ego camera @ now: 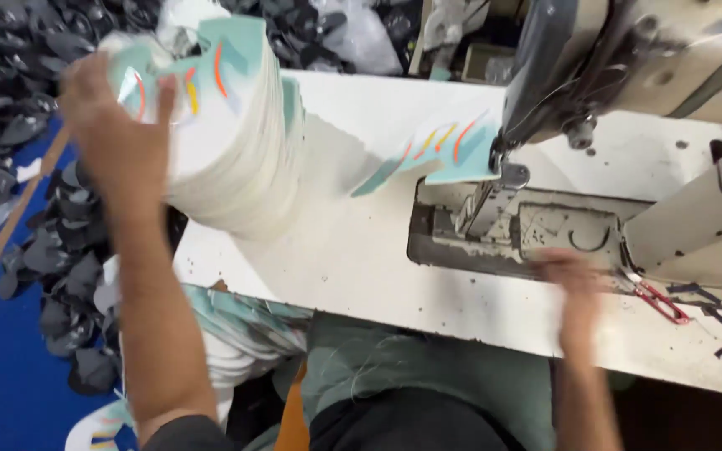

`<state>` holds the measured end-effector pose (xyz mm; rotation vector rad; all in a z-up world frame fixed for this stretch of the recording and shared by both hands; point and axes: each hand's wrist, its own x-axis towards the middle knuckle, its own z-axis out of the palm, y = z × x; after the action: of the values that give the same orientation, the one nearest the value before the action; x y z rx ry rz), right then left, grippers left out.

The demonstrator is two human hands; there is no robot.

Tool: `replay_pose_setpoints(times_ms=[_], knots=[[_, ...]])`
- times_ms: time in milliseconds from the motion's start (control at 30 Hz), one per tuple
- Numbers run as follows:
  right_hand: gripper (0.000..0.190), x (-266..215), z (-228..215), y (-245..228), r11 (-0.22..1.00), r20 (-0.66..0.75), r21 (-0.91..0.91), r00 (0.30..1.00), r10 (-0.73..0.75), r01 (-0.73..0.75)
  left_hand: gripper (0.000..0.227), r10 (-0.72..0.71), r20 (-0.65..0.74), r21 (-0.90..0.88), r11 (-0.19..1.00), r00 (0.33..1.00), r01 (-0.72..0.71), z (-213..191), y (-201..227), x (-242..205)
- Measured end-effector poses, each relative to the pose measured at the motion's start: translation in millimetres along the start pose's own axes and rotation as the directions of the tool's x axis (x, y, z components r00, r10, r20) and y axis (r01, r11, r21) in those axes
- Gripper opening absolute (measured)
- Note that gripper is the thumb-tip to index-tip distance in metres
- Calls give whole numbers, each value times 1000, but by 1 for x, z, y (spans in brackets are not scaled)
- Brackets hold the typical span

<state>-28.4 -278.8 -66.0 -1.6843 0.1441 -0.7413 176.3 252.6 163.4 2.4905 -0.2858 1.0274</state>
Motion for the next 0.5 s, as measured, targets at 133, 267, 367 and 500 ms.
replay_pose_setpoints(times_ms=[133,267,367,500], knots=[[39,6,167,-125,970,547,120,830,115,-213,79,-207,116,-198,954,971,227,53,-152,-4],[50,52,308,-185,954,605,245,742,-290,173,84,-552,359,-574,506,753,645,51,-114,-16],[48,41,395,-151,904,561,158,718,-413,396,82,-659,367,-511,446,656,734,49,-122,-21],[46,39,399,-148,886,558,89,714,-423,456,65,-513,516,-640,301,686,707,40,-138,-4]])
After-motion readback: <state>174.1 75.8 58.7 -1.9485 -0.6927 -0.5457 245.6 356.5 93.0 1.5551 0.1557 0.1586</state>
